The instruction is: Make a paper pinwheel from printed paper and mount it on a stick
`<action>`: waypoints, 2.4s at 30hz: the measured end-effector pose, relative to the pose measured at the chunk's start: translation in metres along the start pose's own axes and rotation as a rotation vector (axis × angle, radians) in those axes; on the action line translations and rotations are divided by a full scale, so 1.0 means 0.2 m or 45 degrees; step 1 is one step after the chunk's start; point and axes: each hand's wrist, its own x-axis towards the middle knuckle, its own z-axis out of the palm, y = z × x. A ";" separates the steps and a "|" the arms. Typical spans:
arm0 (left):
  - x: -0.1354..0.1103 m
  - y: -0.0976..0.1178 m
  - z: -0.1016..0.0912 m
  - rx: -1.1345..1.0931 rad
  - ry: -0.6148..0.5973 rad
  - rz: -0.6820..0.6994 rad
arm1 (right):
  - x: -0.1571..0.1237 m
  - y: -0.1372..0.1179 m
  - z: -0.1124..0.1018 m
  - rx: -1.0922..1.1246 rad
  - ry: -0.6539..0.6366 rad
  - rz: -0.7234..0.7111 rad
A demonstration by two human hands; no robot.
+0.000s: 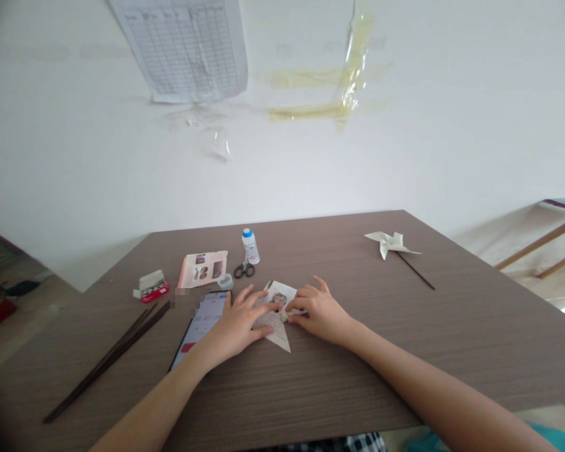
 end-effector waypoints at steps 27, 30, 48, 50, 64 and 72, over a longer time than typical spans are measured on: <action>0.00 -0.02 0.00 0.036 -0.031 0.052 | 0.00 -0.01 0.00 -0.020 0.077 -0.016; 0.01 -0.03 0.00 0.031 -0.062 0.051 | 0.00 -0.01 -0.01 -0.028 0.062 -0.019; -0.02 -0.02 0.00 0.091 -0.022 0.054 | 0.00 -0.01 0.00 -0.020 0.049 -0.012; -0.01 -0.04 0.01 0.098 -0.030 0.066 | 0.00 0.00 0.00 -0.018 0.063 -0.018; 0.01 -0.07 0.08 0.065 0.070 0.081 | 0.00 0.03 0.01 0.017 0.039 -0.041; 0.02 -0.06 0.03 0.025 0.011 0.062 | 0.00 0.02 0.01 0.019 -0.012 0.000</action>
